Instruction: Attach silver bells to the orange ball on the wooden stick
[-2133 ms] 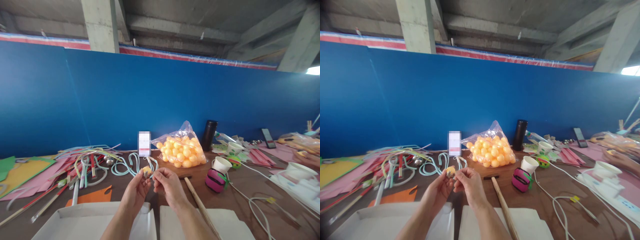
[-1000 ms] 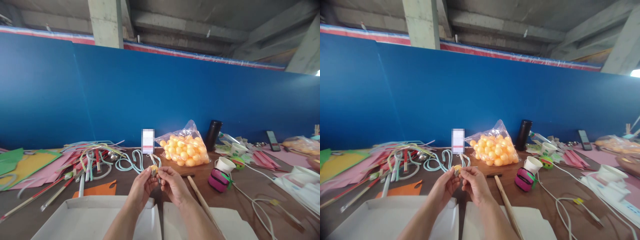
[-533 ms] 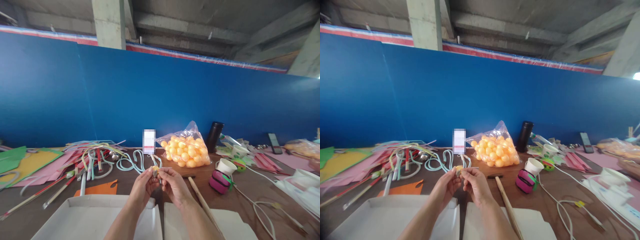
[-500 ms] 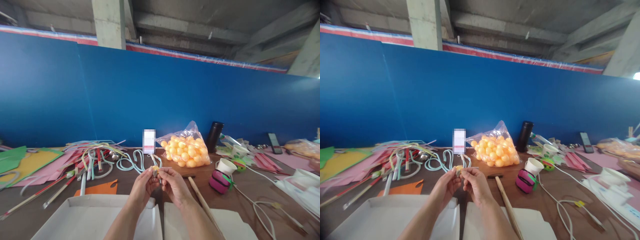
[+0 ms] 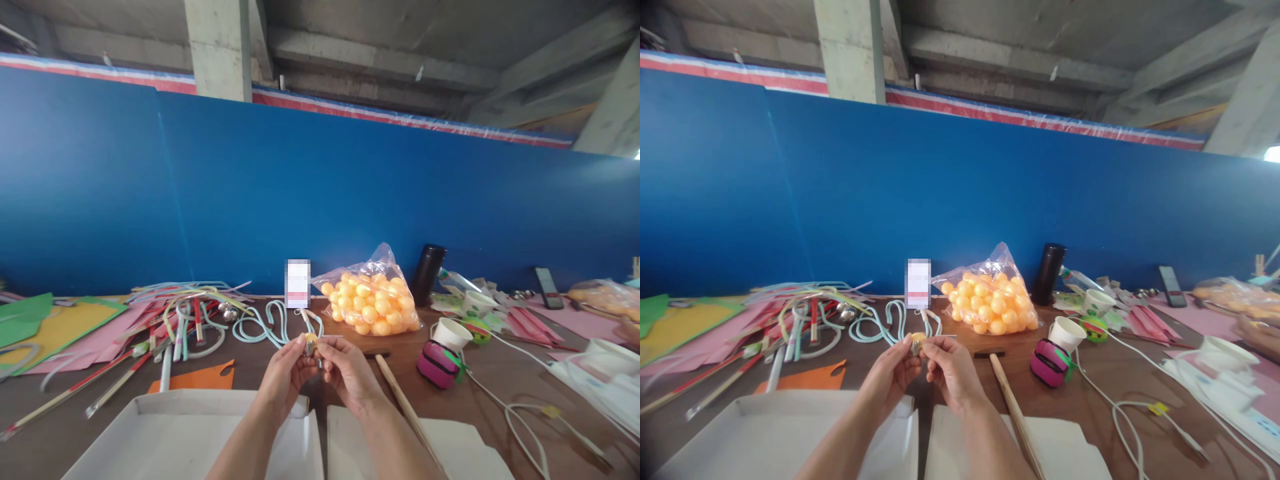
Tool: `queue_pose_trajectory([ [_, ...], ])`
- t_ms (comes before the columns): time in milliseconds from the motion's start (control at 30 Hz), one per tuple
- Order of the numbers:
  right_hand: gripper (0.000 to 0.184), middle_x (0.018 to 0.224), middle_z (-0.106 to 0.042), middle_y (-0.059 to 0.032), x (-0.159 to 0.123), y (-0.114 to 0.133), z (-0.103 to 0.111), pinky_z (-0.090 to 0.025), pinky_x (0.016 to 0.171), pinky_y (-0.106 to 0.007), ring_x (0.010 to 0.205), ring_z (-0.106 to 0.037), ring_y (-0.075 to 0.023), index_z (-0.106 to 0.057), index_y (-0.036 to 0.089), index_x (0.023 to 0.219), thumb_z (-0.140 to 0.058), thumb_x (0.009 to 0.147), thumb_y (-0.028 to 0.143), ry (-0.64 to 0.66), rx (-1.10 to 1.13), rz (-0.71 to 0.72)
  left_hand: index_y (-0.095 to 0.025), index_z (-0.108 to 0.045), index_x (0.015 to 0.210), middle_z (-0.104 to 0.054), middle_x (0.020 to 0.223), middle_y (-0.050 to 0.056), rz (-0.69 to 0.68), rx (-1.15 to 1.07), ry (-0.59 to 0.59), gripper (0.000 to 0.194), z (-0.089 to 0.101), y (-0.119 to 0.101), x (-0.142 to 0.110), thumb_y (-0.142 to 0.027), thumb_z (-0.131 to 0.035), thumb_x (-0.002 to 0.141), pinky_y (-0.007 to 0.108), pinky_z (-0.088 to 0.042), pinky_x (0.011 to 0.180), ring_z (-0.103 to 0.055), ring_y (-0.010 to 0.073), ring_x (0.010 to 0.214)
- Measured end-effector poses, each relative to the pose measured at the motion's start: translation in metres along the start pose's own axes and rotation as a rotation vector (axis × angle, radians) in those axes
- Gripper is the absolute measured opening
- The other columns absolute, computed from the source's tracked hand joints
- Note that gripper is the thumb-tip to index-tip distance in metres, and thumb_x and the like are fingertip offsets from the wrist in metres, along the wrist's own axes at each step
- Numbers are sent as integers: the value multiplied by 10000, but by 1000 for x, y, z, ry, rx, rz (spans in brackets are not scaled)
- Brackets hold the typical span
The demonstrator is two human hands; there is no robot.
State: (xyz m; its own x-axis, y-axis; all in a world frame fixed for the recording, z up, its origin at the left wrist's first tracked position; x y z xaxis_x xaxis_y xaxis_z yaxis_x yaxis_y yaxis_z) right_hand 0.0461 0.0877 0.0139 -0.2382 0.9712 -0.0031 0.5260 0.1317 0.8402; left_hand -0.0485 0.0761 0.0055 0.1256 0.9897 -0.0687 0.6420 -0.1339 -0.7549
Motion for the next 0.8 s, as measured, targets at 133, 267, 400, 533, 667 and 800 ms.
queue_pose_trajectory([
  [133,204,581,-602,16,-1,1,0,-396,390,-118,435,-435,-25,-684,116,763,-789,647,248,-4,4,-7,-89,-625,847,-663,750,75,3,-4,-2,221,-1,0,-1,-292,-658,767,190,-540,558,-610,90,586],
  [267,200,589,-607,11,-1,2,0,-393,389,-123,433,-430,-26,-684,115,761,-782,657,256,-4,-7,-3,-89,-623,836,-661,738,71,7,-3,-10,219,-2,0,-1,-294,-659,766,186,-536,550,-605,84,573],
  [400,193,620,-616,4,-1,1,-1,-392,396,-125,447,-435,-28,-687,118,768,-776,664,254,4,-6,-10,-86,-624,833,-661,737,72,7,1,-7,229,-2,-1,-1,-305,-650,773,186,-534,548,-602,82,571],
  [533,189,630,-618,0,-2,0,-2,-393,401,-127,451,-433,-28,-689,117,779,-771,673,251,13,-6,-10,-83,-632,837,-662,745,76,11,7,4,239,-2,0,-1,-315,-641,780,180,-531,548,-602,79,574],
  [667,197,621,-615,4,-3,1,-2,-384,396,-123,443,-429,-24,-690,115,774,-775,667,257,19,-14,-13,-83,-632,837,-660,749,75,6,12,11,242,-1,1,0,-318,-643,779,185,-534,556,-602,79,575],
  [800,200,603,-610,9,-1,3,-2,-384,400,-124,442,-427,-26,-690,118,773,-773,669,266,23,-39,-5,-83,-629,832,-653,735,71,6,21,3,254,-1,0,0,-330,-644,775,188,-535,551,-603,84,574],
])
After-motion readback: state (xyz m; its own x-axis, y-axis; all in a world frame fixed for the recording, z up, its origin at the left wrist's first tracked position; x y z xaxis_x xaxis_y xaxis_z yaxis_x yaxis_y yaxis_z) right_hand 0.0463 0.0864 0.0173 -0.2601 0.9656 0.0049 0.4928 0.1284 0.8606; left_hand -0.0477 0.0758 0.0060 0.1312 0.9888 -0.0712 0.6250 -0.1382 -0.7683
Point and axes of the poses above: each hand's wrist, its own x-axis towards the middle knuckle, its own z-axis out of the back of the hand, y = z × x, the point moved 10 cm from there along x, towards the middle knuckle
